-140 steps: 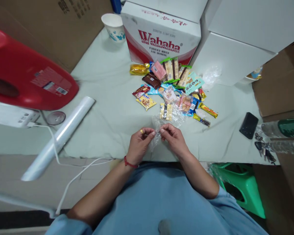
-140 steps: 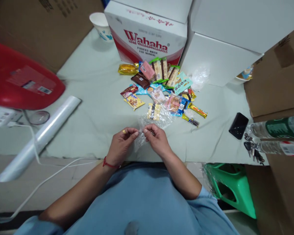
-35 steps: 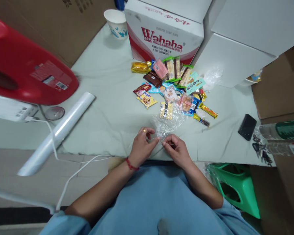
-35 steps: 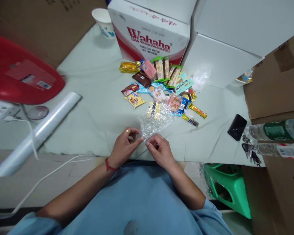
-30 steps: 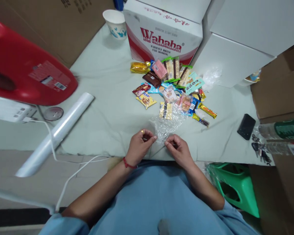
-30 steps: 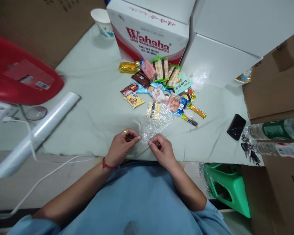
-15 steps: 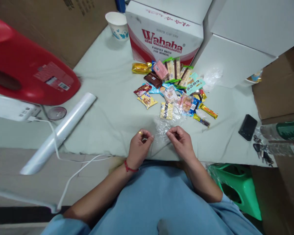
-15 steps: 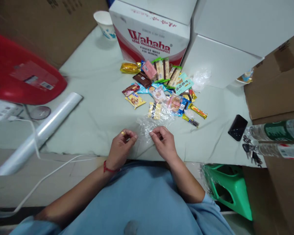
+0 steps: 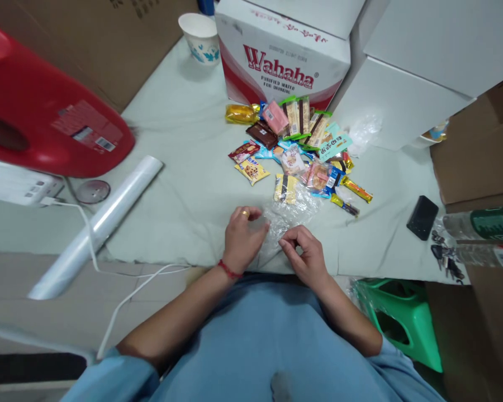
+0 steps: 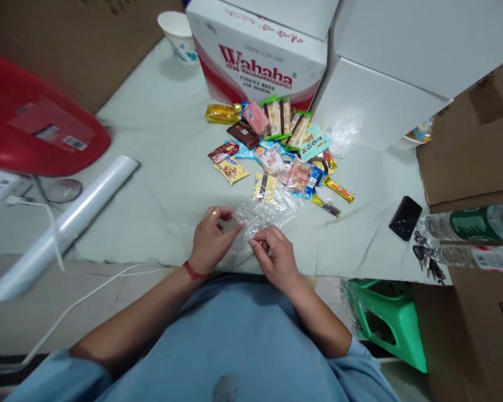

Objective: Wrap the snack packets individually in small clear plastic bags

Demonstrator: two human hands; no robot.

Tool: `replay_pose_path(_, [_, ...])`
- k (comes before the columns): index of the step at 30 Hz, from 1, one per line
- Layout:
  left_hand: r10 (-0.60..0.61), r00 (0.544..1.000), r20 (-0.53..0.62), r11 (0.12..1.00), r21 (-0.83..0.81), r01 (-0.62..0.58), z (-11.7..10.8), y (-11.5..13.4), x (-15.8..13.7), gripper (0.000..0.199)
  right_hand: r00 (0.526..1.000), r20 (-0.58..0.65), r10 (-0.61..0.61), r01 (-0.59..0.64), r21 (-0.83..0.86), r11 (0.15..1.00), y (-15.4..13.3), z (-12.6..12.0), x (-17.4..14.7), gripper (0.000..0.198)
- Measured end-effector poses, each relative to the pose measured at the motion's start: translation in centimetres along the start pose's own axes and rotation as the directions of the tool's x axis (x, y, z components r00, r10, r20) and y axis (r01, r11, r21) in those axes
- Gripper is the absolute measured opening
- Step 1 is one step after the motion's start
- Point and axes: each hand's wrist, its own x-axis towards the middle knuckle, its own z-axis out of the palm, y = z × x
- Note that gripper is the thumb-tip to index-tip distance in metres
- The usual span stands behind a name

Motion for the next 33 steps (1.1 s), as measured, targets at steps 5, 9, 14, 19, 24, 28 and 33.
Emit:
replay_pose_path(5, [-0.107,0.989,-0.099,0.993,-0.053,0.102,-0.2,-0.8,0.9,0.016,0.982,0.114,0.152,-0.153,-0.002,0.988,0.4,-0.1,-1.3,0.014])
replay_pose_path(9, [0.010,0.992,-0.126,1.000,0.015,-0.008,0.0,-0.3,-0.4,0.019,0.966,-0.008,0.259,-0.259,0.013,0.966,0.5,-0.3,-0.3,0.044])
replay_pose_path(14, [0.127,0.980,-0.151,0.992,0.044,-0.122,0.3,0.6,-1.3,0.025,0.960,-0.058,0.274,-0.265,0.132,0.955,0.1,1.0,3.0,0.049])
replay_pose_path(19, [-0.127,0.955,-0.266,0.965,-0.254,0.058,-1.6,-0.9,0.1,0.025,0.926,-0.254,0.281,-0.219,0.245,0.944,0.7,1.0,3.4,0.024])
replay_pose_path(24, [-0.329,0.915,-0.234,0.912,-0.331,0.243,-5.2,-3.3,-0.7,0.040,0.881,-0.189,0.434,-0.371,0.292,0.882,3.0,-0.1,0.8,0.033])
replay_pose_path(28, [-0.025,0.986,-0.166,0.996,0.086,0.040,-7.5,-3.3,-2.2,0.080,0.881,-0.144,0.452,-0.411,0.241,0.879,4.4,-0.9,-0.6,0.032])
replay_pose_path(33, [0.329,0.909,0.257,0.788,0.456,-0.414,-7.3,-0.4,-2.8,0.097,0.951,-0.100,0.293,-0.279,0.135,0.951,3.8,-1.5,-0.5,0.018])
